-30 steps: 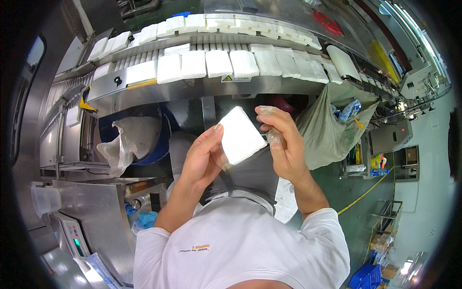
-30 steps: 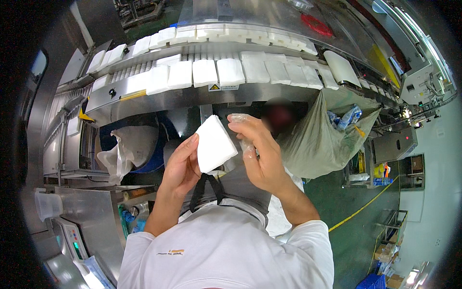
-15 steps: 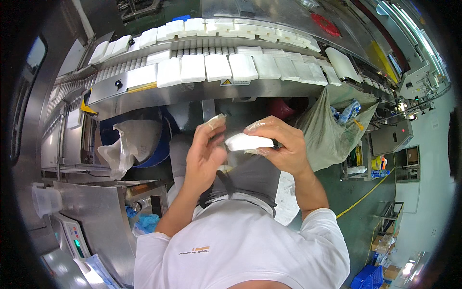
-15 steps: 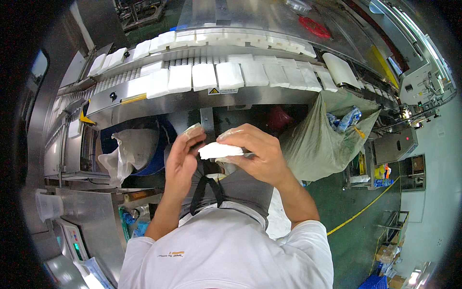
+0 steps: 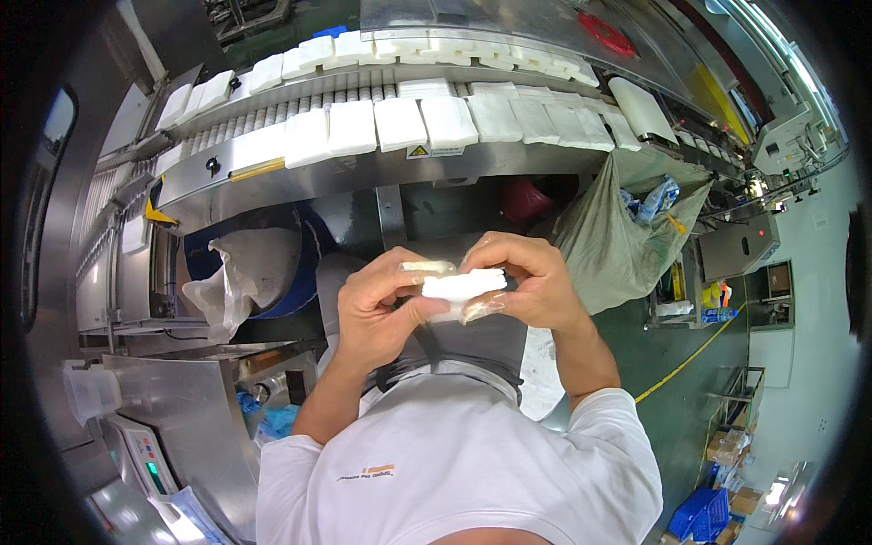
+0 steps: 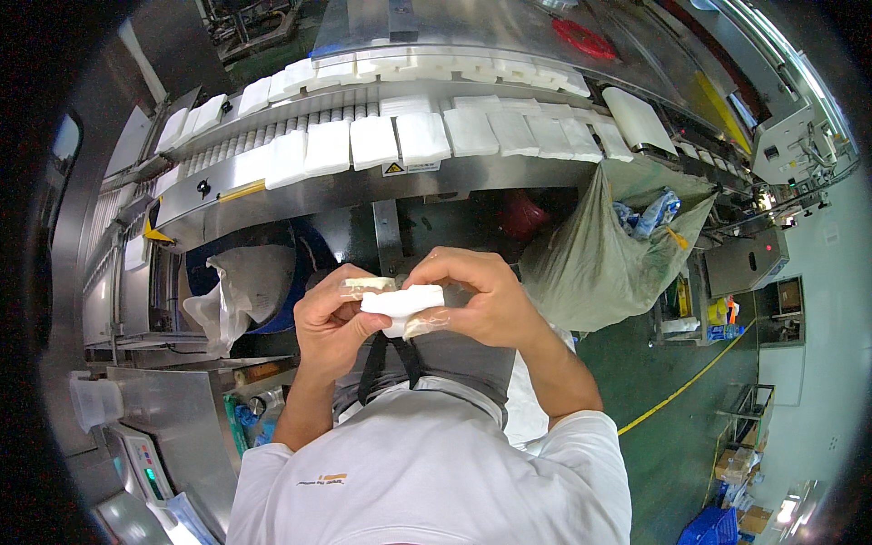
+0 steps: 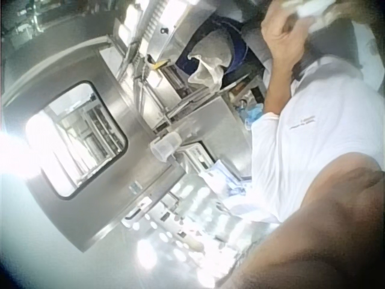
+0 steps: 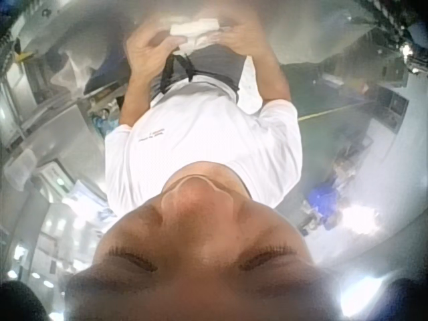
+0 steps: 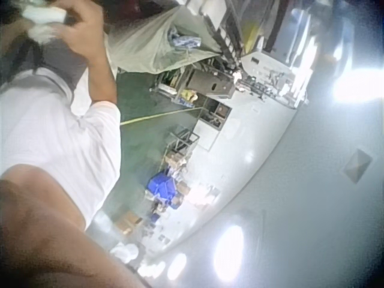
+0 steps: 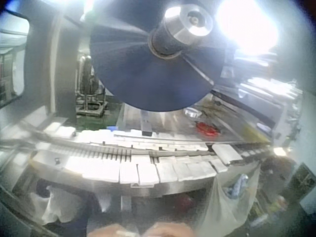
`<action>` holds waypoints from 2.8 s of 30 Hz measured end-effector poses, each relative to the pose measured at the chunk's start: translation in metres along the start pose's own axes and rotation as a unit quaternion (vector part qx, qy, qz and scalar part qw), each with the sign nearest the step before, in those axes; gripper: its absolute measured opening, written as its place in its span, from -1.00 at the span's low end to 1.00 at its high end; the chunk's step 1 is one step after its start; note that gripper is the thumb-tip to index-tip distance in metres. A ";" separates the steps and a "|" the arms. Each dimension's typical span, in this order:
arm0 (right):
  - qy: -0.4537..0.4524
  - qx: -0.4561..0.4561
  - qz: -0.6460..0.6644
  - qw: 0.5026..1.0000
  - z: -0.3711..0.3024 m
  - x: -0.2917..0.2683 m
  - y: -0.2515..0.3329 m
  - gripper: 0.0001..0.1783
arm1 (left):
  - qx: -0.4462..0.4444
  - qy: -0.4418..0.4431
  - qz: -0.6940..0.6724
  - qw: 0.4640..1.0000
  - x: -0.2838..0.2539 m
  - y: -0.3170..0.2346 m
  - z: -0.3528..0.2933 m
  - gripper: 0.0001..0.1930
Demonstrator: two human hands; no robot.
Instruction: The person uses scissors to cut a plastic packet, removes a white rectangular object, and then places the object onto a conveyor belt of a packaging machine.
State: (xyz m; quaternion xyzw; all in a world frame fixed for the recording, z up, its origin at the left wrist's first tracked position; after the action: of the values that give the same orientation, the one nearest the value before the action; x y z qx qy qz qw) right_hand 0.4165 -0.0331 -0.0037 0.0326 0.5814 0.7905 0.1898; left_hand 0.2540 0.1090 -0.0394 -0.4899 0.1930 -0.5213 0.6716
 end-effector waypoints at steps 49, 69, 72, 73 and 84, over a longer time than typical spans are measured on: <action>-0.125 0.071 -0.095 0.985 -0.025 0.029 0.011 -0.53 | -0.194 -0.038 -0.133 0.971 0.013 0.013 -0.014 -0.32; -0.204 -0.104 -0.318 0.920 -0.003 0.037 0.022 -0.73 | -0.065 -0.095 0.035 0.993 0.024 0.002 -0.009 -0.53; -0.211 -0.097 -0.326 0.917 -0.001 0.040 0.026 -0.76 | -0.048 -0.101 0.057 0.992 0.021 0.002 -0.009 -0.53; -0.212 -0.093 -0.331 0.915 -0.001 0.041 0.027 -0.77 | -0.045 -0.105 0.054 0.992 0.020 0.003 -0.009 -0.53; -0.167 0.050 -0.124 0.977 -0.011 0.030 0.005 -0.70 | -0.093 -0.100 0.004 0.991 0.009 0.013 -0.009 -0.55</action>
State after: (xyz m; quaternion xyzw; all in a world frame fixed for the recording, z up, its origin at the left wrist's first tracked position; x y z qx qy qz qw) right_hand 0.3842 -0.0341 -0.0077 0.1011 0.5801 0.7140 0.3788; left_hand 0.2575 0.0970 -0.0525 -0.5992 0.1739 -0.4467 0.6412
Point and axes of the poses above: each hand's wrist, its own z-axis towards the middle knuckle, its own x-axis out of the palm, y = z × x, the point moved 2 cm from there along z, towards the middle knuckle, and after that the axes turned 1 degree about z, right-handed, at the moved point
